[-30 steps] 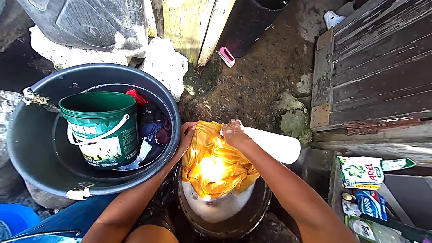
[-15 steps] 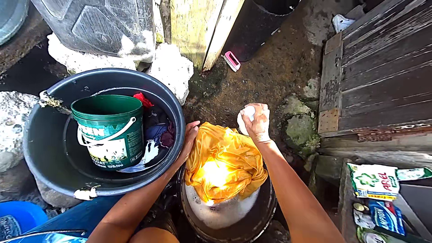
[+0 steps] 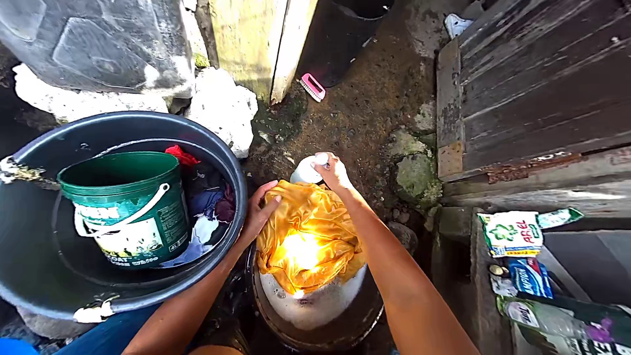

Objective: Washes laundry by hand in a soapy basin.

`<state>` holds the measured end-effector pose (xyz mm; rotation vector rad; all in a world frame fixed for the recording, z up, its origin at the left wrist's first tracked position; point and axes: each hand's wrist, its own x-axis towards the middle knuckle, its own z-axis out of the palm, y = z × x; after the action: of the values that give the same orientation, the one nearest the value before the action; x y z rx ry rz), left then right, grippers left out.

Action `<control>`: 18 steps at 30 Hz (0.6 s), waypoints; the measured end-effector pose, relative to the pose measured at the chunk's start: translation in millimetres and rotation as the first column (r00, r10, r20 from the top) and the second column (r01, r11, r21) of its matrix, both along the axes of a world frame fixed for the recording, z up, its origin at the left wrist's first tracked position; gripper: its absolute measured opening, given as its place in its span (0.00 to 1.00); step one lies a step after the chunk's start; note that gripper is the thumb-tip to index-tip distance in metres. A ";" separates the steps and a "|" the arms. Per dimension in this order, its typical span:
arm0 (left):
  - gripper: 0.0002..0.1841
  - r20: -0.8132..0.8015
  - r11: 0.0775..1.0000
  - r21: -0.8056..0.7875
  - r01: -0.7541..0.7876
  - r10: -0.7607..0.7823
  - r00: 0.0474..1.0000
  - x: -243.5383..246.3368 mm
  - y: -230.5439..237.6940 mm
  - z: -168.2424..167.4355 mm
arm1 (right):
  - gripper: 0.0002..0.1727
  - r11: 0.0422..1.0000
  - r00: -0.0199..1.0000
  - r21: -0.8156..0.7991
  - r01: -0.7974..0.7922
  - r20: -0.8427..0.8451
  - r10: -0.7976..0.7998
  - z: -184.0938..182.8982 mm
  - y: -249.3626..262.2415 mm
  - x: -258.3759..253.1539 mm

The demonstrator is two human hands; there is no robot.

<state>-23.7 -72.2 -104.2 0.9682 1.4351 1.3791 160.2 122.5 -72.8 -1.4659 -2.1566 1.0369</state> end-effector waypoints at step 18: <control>0.17 -0.887 0.925 -0.319 0.204 -0.368 0.280 28.6 -17.5 71.6 | 0.33 0.979 0.841 0.201 0.035 0.523 -0.138 -41.9 -122.4 115.1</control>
<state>4.8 -89.7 -32.7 2.0162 1.9733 0.2819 275.3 0.2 -114.8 -1.9082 -2.4323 0.3959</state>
